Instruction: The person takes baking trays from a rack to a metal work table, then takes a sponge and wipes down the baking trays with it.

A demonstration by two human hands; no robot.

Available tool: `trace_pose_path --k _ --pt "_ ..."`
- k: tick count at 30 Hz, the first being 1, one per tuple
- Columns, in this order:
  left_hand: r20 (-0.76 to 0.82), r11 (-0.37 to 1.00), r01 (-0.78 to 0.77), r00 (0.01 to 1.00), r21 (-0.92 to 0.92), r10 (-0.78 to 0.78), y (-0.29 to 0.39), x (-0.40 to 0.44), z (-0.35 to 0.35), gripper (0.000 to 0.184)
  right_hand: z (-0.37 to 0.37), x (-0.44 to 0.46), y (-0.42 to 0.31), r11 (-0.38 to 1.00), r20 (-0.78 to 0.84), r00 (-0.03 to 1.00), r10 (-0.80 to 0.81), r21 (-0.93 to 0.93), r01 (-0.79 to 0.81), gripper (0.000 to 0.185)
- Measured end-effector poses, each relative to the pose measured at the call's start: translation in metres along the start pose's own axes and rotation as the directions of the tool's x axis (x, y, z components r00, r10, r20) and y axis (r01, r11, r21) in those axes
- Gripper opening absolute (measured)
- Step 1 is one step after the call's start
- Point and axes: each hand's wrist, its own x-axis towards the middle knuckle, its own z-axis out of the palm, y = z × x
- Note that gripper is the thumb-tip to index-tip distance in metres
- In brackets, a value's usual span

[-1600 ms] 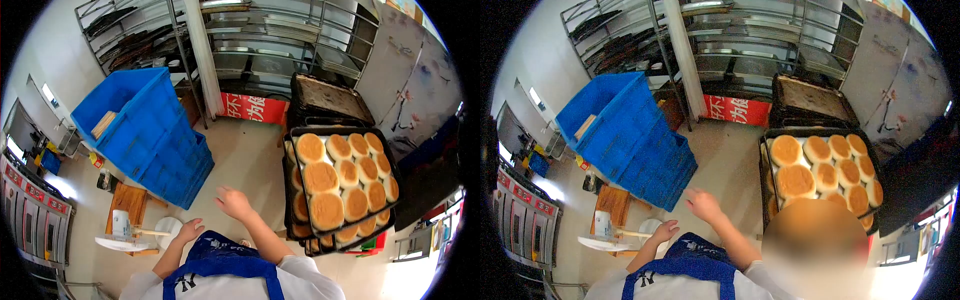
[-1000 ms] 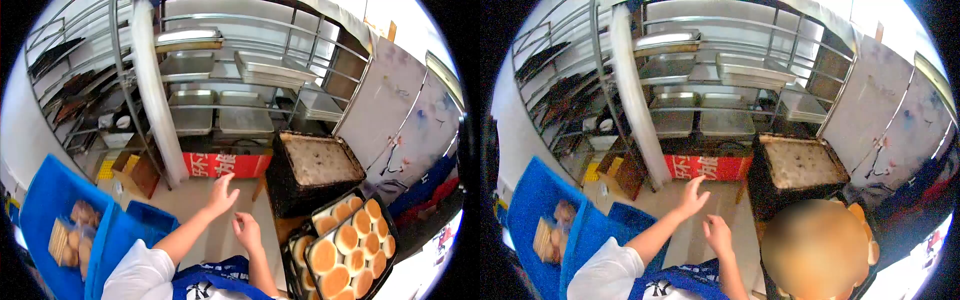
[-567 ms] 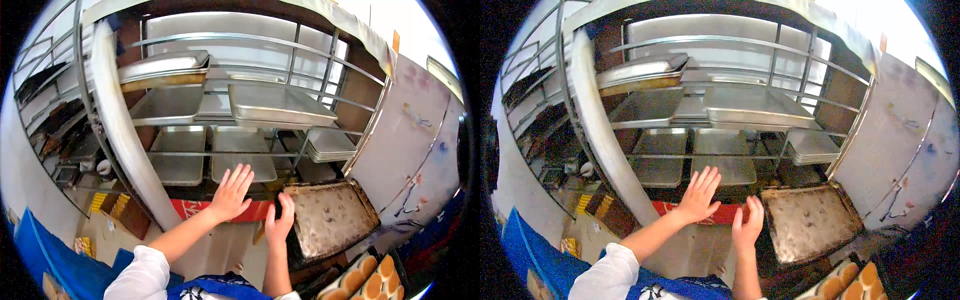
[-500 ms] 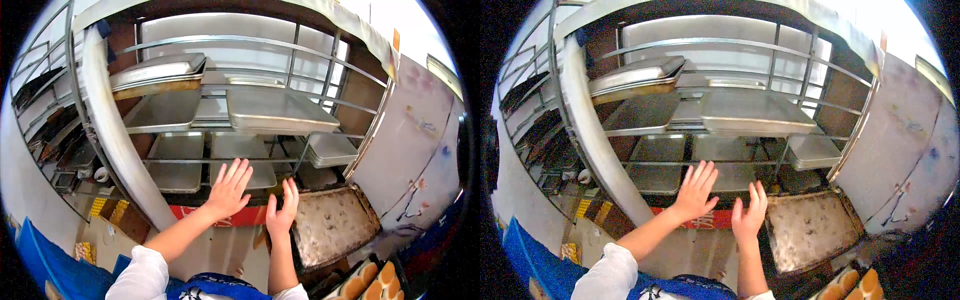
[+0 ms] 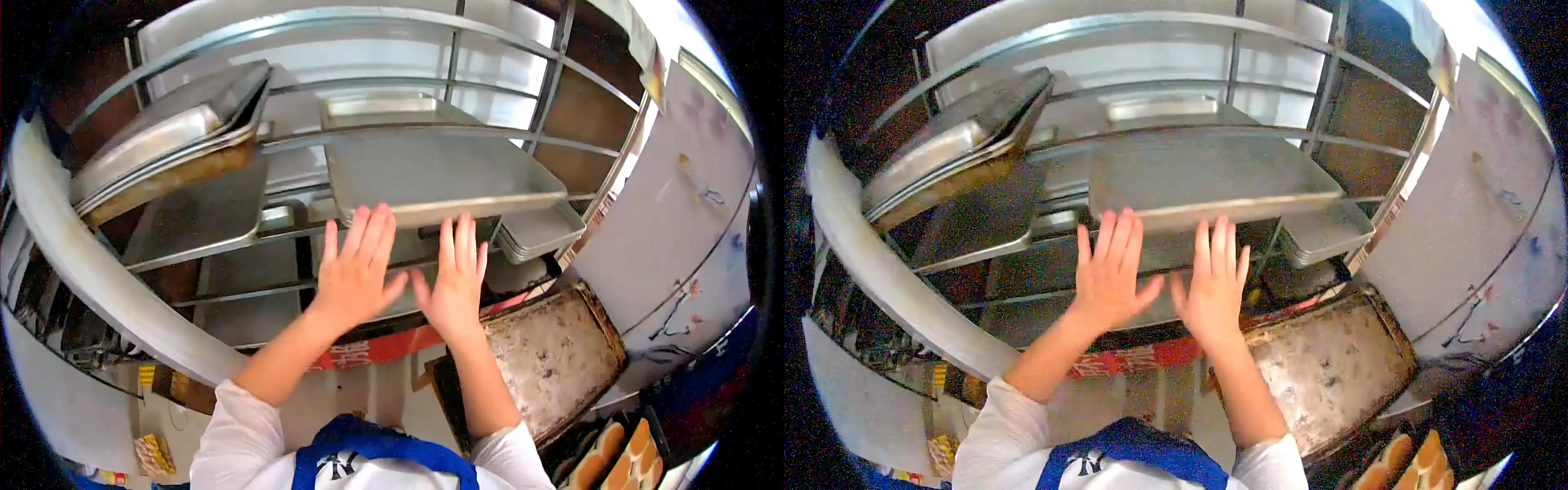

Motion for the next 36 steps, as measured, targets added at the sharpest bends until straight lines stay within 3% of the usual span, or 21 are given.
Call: trace_pose_path --k 1,4,7,9,11,13,14,17,24,33,36 --pt "0.056 0.998 0.012 0.998 0.066 -0.016 -0.011 0.009 0.007 0.098 0.009 0.011 0.003 0.999 0.017 1.000 -0.013 -0.045 0.014 0.089" --pt "0.093 0.997 0.073 0.993 -0.017 -0.071 -0.045 0.029 0.020 0.098 0.023 0.027 0.003 0.995 0.017 1.000 -0.005 -0.096 0.007 0.080" --pt "0.101 0.994 -0.071 0.992 -0.077 0.078 -0.066 0.031 0.040 0.095 0.030 0.013 -0.003 0.996 -0.010 1.000 0.026 -0.084 -0.027 0.071" --pt "0.062 0.938 0.016 0.998 -0.347 0.006 -0.071 0.029 0.045 0.073 0.039 -0.021 0.001 1.000 0.049 0.999 -0.018 -0.009 0.018 0.062" --pt "-0.117 0.883 0.081 0.982 -0.462 -0.151 -0.093 0.039 0.053 0.056 0.050 -0.078 0.000 0.999 0.167 0.986 -0.027 0.042 0.020 0.059" --pt "-0.066 0.888 0.140 0.980 -0.437 -0.187 -0.104 0.048 0.057 0.040 0.052 -0.106 0.002 0.998 0.186 0.983 -0.002 0.063 -0.009 0.059" --pt "0.036 0.895 0.155 0.987 -0.419 -0.154 -0.111 0.049 0.061 0.031 0.051 -0.117 0.006 0.994 0.216 0.975 0.052 0.079 -0.070 0.060" --pt "0.100 0.895 0.154 0.987 -0.420 -0.123 -0.108 0.043 0.067 0.027 0.052 -0.156 0.020 0.973 0.248 0.949 0.193 0.078 -0.218 0.057" --pt "0.008 0.866 0.109 0.993 -0.487 -0.120 -0.106 0.037 0.076 0.028 0.056 -0.224 0.030 0.939 0.315 0.885 0.343 -0.080 -0.336 0.052" --pt "-0.085 0.854 0.083 0.986 -0.514 -0.147 -0.105 0.037 0.089 0.028 0.043 -0.230 0.021 0.908 0.324 0.849 0.417 -0.181 -0.377 0.050" --pt "-0.085 0.855 0.076 0.987 -0.512 -0.139 -0.104 0.036 0.089 0.029 0.042 -0.232 0.018 0.912 0.310 0.859 0.407 -0.184 -0.366 0.058"
